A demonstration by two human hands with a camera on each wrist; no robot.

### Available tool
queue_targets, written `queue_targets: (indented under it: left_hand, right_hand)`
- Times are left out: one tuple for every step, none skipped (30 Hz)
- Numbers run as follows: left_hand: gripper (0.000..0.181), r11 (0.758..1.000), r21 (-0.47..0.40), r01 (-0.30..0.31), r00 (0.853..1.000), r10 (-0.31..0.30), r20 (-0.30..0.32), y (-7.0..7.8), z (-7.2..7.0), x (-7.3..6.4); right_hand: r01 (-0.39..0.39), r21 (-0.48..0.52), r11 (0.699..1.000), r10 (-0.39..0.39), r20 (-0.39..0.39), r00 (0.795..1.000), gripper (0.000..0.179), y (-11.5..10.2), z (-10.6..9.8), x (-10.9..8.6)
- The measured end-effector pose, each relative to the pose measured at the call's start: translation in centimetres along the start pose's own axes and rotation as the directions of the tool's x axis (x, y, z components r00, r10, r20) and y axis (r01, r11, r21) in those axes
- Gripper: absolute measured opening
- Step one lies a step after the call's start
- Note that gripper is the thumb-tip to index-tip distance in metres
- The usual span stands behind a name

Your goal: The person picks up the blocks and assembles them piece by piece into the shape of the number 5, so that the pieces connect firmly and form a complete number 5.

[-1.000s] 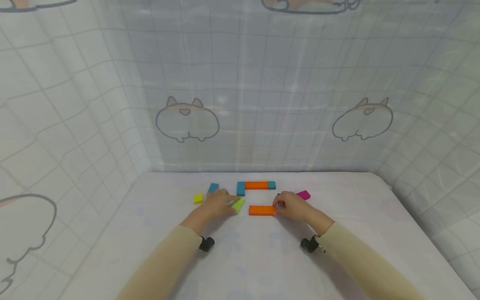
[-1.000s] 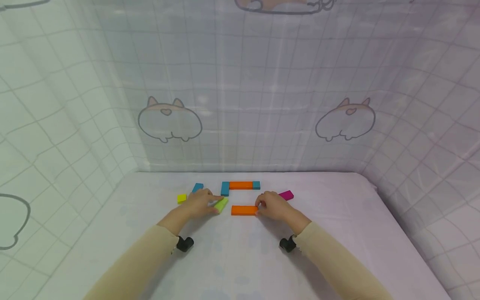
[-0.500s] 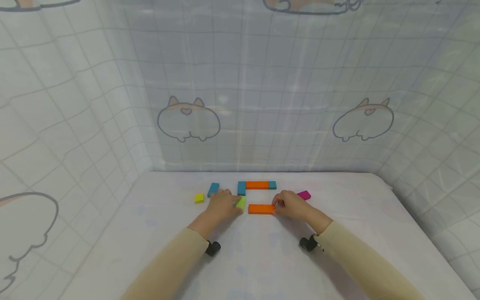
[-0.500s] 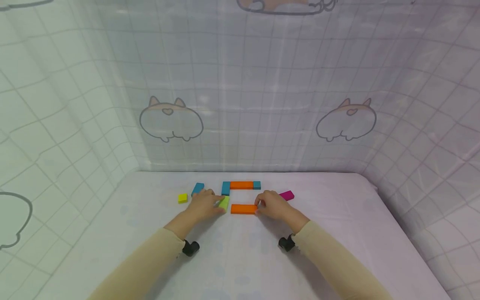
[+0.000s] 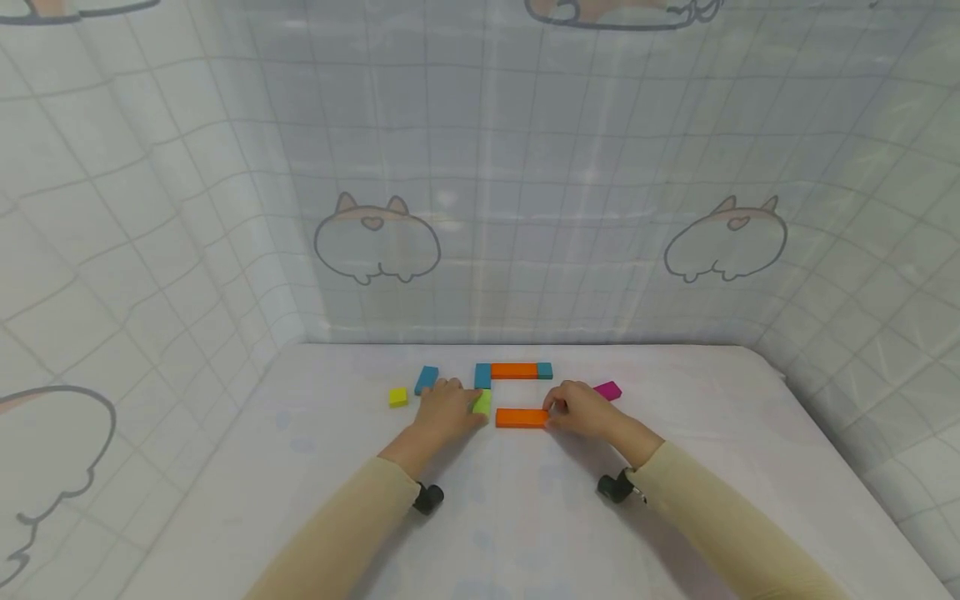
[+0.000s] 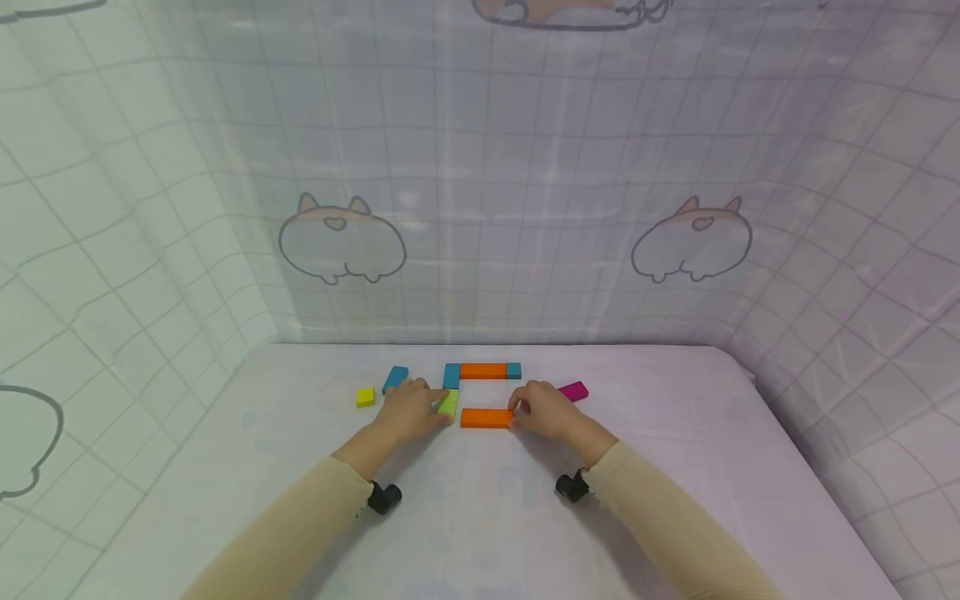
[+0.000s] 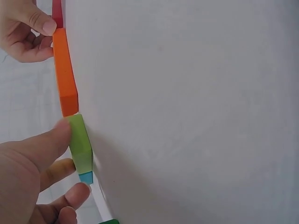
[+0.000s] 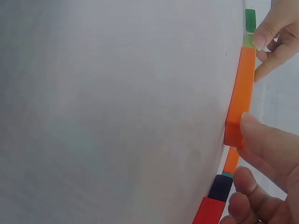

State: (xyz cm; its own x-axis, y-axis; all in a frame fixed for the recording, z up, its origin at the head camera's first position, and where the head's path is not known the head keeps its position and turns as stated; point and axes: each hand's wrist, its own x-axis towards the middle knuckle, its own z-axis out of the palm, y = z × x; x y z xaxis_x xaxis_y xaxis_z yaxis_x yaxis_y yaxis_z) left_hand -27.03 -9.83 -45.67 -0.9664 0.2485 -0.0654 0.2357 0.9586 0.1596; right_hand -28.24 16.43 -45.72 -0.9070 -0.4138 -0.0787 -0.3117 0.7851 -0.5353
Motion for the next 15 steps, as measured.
queue_targets:
  left_hand:
    - [0.057, 1.000, 0.002, 0.002, 1.000, -0.002, 0.000, 0.01, 0.03, 0.02]
    - [0.057, 1.000, 0.002, 0.004, 1.000, -0.004, -0.002, 0.03, 0.05, 0.03]
    - [0.057, 1.000, 0.004, 0.005, 1.000, -0.005, -0.001, 0.04, 0.08, 0.05]
    - [0.057, 1.000, 0.004, 0.005, 1.000, -0.005, -0.001, 0.05, 0.10, 0.05]
    - [0.057, 1.000, 0.006, 0.005, 1.000, -0.005, 0.000, 0.06, 0.15, 0.08]
    - [0.057, 1.000, 0.004, 0.004, 1.000, -0.004, 0.000, 0.06, 0.19, 0.09]
    - [0.057, 1.000, 0.002, 0.004, 1.000, -0.004, 0.000, 0.06, 0.23, 0.10]
    - [0.057, 1.000, -0.002, 0.004, 1.000, -0.004, 0.001, 0.06, 0.25, 0.09]
    - [0.058, 1.000, -0.006, 0.005, 1.000, -0.005, 0.001, 0.06, 0.29, 0.08]
    - [0.058, 1.000, -0.011, 0.006, 1.000, -0.006, -0.001, 0.06, 0.29, 0.07]
    - [0.058, 1.000, -0.016, 0.007, 1.000, -0.007, -0.001, 0.08, 0.28, 0.04]
    - [0.058, 1.000, -0.022, 0.009, 1.000, -0.009, 0.000, 0.09, 0.26, 0.03]
    - [0.058, 1.000, -0.027, 0.010, 1.000, -0.010, 0.000, 0.09, 0.26, 0.02]
    - [0.059, 0.999, -0.032, 0.011, 1.000, -0.011, 0.001, 0.09, 0.26, 0.01]
    - [0.059, 0.999, -0.039, 0.012, 1.000, -0.012, 0.002, 0.08, 0.27, 0.01]
  right_hand:
    - [0.005, -0.002, 1.000, -0.005, -0.001, 1.000, 0.016, -0.01, 0.00, 0.00]
    - [0.005, -0.003, 1.000, -0.005, -0.001, 1.000, 0.016, -0.01, 0.00, 0.00]
    - [0.006, -0.002, 1.000, -0.006, -0.001, 1.000, 0.016, -0.02, 0.00, 0.01]
    - [0.007, -0.003, 1.000, -0.007, -0.001, 1.000, 0.016, -0.02, 0.00, 0.02]
    - [0.007, -0.004, 1.000, -0.007, -0.002, 1.000, 0.016, -0.03, 0.01, 0.03]
    - [0.008, -0.005, 1.000, -0.008, -0.002, 1.000, 0.016, -0.02, 0.02, 0.04]
    - [0.007, -0.006, 1.000, -0.007, -0.003, 1.000, 0.016, -0.04, 0.03, 0.04]
    - [0.001, -0.005, 1.000, -0.001, -0.003, 1.000, 0.016, -0.05, 0.03, 0.04]
    - [0.000, -0.006, 1.000, 0.000, -0.003, 1.000, 0.016, -0.07, 0.03, 0.02]
    - [-0.002, -0.007, 1.000, 0.002, -0.003, 1.000, 0.016, -0.08, 0.03, 0.01]
    - [-0.003, -0.008, 1.000, 0.003, -0.002, 1.000, 0.016, -0.10, 0.03, 0.00]
    - [0.000, -0.012, 1.000, 0.000, -0.003, 1.000, 0.016, -0.10, 0.02, -0.03]
    - [0.002, -0.014, 1.000, -0.002, -0.004, 1.000, 0.016, -0.11, 0.01, -0.05]
    - [0.002, -0.014, 1.000, -0.002, -0.003, 1.000, 0.016, -0.12, -0.02, -0.09]
    - [0.003, -0.014, 1.000, -0.003, -0.002, 1.000, 0.016, -0.12, -0.03, -0.10]
